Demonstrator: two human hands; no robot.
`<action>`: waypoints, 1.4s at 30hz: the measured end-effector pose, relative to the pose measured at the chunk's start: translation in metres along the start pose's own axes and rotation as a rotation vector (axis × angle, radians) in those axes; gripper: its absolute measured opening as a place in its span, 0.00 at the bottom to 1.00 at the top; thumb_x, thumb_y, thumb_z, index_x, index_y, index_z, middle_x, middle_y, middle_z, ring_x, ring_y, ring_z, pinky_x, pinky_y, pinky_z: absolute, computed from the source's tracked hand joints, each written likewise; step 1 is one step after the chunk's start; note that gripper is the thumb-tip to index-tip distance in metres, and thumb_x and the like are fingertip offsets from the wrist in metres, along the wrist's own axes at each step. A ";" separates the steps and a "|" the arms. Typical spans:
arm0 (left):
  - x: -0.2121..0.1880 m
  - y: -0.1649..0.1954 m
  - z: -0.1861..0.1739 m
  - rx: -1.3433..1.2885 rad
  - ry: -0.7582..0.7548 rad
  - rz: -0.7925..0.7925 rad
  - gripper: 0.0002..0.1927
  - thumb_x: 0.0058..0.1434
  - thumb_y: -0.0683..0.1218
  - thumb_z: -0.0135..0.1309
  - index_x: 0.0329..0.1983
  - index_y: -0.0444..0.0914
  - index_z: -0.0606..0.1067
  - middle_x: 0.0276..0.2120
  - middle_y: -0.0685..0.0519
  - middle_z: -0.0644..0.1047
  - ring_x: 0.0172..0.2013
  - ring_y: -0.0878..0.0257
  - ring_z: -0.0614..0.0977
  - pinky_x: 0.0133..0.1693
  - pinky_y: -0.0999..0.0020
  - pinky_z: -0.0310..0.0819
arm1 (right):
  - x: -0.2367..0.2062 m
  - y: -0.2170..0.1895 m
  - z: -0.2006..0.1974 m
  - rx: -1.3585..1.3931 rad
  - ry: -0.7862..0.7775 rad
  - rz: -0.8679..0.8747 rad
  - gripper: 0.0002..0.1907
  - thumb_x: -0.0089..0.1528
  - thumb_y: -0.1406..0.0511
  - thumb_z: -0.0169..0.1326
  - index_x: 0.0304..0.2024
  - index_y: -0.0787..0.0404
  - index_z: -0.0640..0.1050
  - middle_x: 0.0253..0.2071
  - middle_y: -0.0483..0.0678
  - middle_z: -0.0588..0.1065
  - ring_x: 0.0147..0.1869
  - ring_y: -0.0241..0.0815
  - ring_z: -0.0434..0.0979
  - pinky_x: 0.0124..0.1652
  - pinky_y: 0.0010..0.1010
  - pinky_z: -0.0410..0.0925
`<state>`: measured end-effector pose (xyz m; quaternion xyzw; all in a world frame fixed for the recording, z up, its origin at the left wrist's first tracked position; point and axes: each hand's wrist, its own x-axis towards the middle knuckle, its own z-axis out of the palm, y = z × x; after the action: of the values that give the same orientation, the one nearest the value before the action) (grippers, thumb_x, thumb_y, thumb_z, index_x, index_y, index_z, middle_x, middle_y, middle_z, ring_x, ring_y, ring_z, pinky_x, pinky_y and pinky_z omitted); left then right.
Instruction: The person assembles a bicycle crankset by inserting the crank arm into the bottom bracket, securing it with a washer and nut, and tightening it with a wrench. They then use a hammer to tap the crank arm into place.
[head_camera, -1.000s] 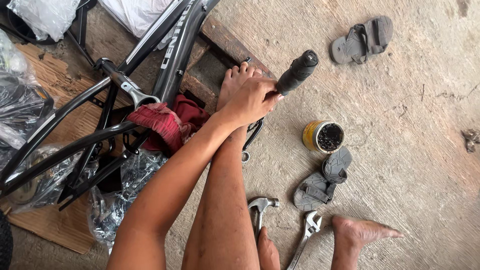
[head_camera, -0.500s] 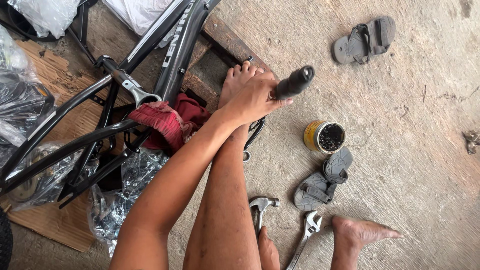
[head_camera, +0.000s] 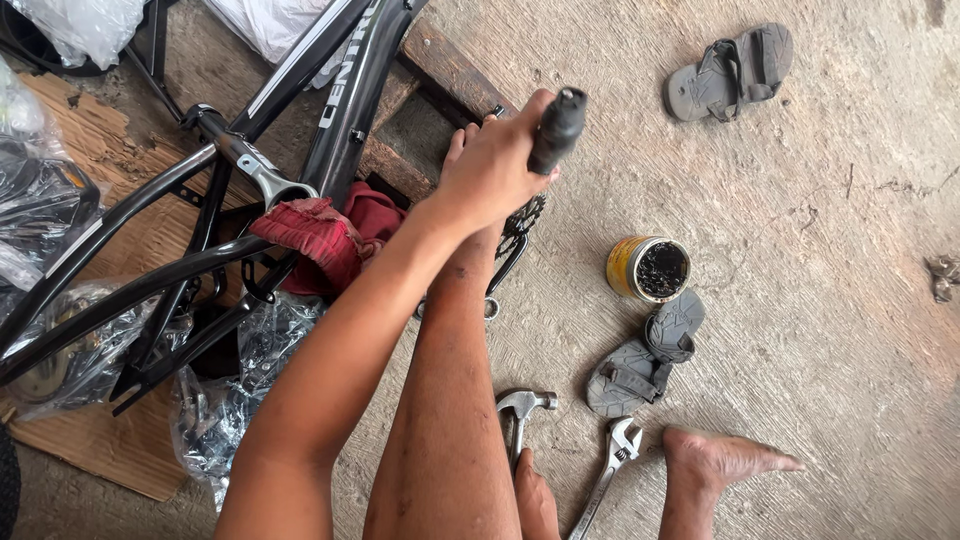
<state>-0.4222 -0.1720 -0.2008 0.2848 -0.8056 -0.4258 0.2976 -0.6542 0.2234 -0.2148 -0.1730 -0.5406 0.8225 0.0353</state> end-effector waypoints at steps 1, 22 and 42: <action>0.001 -0.004 -0.001 -0.082 -0.036 -0.013 0.29 0.61 0.53 0.58 0.61 0.42 0.62 0.40 0.47 0.80 0.37 0.54 0.88 0.46 0.45 0.84 | 0.005 0.002 -0.005 -0.057 -0.010 -0.009 0.60 0.57 0.26 0.18 0.77 0.57 0.33 0.79 0.60 0.31 0.82 0.60 0.26 0.72 0.60 0.32; 0.014 -0.008 -0.007 -0.175 0.030 0.075 0.22 0.67 0.43 0.60 0.59 0.32 0.67 0.47 0.41 0.81 0.45 0.50 0.88 0.46 0.56 0.87 | 0.005 0.001 -0.012 -0.424 0.033 0.029 0.57 0.60 0.28 0.20 0.77 0.53 0.27 0.80 0.56 0.25 0.83 0.58 0.19 0.73 0.63 0.31; 0.008 0.034 -0.017 0.126 -0.156 -0.145 0.31 0.64 0.54 0.58 0.68 0.47 0.62 0.44 0.45 0.83 0.49 0.44 0.84 0.52 0.27 0.65 | 0.007 0.003 -0.016 -0.451 0.027 0.030 0.55 0.60 0.30 0.19 0.77 0.53 0.29 0.80 0.55 0.27 0.83 0.55 0.21 0.73 0.61 0.33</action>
<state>-0.4220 -0.1701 -0.1616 0.3264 -0.8287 -0.4158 0.1838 -0.6555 0.2378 -0.2253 -0.1956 -0.7076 0.6789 -0.0092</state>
